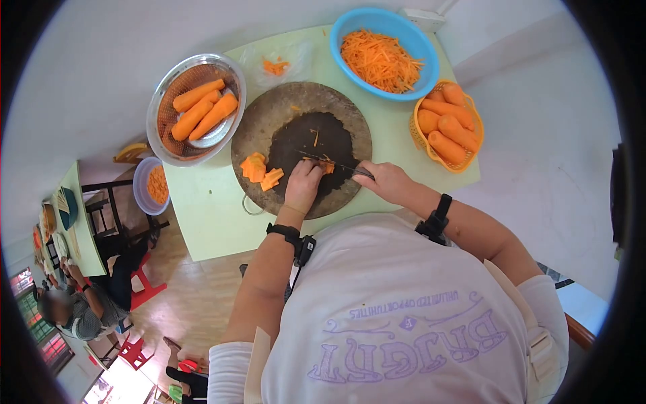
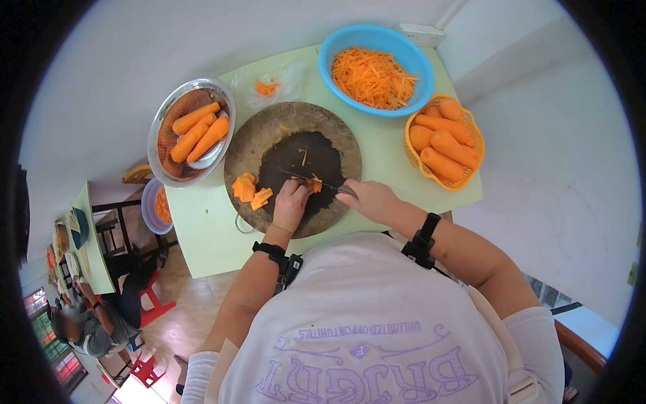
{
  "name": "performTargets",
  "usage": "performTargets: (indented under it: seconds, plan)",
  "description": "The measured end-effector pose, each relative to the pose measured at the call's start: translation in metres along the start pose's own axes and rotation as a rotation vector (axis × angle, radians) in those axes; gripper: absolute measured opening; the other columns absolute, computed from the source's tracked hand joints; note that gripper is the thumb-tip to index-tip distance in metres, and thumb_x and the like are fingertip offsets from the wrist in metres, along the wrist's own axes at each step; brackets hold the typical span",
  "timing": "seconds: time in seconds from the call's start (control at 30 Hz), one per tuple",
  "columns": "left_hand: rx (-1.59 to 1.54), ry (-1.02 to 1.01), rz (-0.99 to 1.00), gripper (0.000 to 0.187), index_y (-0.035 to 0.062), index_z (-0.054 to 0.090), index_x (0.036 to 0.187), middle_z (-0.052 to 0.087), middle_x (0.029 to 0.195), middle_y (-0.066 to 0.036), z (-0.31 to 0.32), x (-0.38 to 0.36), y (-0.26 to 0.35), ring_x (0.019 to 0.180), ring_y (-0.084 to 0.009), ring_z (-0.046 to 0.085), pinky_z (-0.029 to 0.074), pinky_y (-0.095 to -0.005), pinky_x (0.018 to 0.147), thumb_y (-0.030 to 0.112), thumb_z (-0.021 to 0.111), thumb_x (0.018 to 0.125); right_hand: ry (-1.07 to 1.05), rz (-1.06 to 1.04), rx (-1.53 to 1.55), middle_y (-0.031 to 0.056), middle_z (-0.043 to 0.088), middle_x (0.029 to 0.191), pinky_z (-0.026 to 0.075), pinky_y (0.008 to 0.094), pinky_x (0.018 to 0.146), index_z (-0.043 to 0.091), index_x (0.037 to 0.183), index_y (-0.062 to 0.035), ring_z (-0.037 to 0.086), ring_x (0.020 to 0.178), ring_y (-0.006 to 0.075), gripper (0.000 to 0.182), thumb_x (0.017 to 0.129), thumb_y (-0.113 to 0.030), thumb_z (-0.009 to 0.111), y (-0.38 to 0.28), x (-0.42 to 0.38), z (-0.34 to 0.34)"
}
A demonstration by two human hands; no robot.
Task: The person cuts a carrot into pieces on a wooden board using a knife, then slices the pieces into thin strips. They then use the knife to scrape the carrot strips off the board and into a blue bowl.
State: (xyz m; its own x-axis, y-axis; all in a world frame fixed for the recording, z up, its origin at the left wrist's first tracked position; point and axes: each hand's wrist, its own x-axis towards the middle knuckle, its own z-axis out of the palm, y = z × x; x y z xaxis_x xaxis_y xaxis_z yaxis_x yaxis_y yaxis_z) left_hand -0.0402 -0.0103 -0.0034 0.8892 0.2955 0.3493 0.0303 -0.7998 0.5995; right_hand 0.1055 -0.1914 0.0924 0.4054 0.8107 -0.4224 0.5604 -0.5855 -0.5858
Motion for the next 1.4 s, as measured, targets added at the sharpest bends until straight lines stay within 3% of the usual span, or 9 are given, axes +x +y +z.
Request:
performTargets:
  seconds: [0.4, 0.5, 1.4]
  plan:
    - [-0.002, 0.015, 0.007, 0.016, 0.0043, 0.066, 0.089, 0.063, 0.092, -0.009, -0.001, 0.001, 0.002, 0.086, -0.0289, 0.062, 0.053, -0.0368, 0.073, 0.004, 0.072, 0.074, -0.044, 0.015, -0.065, 0.0188, 0.064, 0.075, 0.05, 0.0457, 0.068, 0.061, 0.101, -0.0058, 0.064, 0.074, 0.0381, 0.041, 0.096, -0.045, 0.051, -0.021, -0.008, -0.021]
    - [-0.014, 0.005, -0.002, 0.016, 0.0042, 0.066, 0.089, 0.063, 0.093, -0.009, -0.002, 0.0, 0.002, 0.086, -0.0289, 0.062, 0.053, -0.0366, 0.074, 0.004, 0.071, 0.074, -0.079, 0.048, -0.076, 0.0201, 0.066, 0.08, 0.049, 0.0472, 0.071, 0.061, 0.105, -0.0055, 0.064, 0.08, 0.0387, 0.044, 0.096, -0.047, 0.05, -0.024, -0.008, -0.023]
    - [-0.059, 0.01, -0.026, 0.014, 0.0047, 0.065, 0.088, 0.063, 0.093, -0.009, -0.005, 0.001, 0.003, 0.086, -0.0292, 0.061, 0.052, -0.0375, 0.074, 0.006, 0.072, 0.076, -0.077, 0.041, 0.047, 0.019, 0.064, 0.077, 0.048, 0.0466, 0.071, 0.061, 0.108, -0.0052, 0.063, 0.078, 0.0385, 0.045, 0.097, -0.047, 0.049, -0.008, 0.005, -0.008]
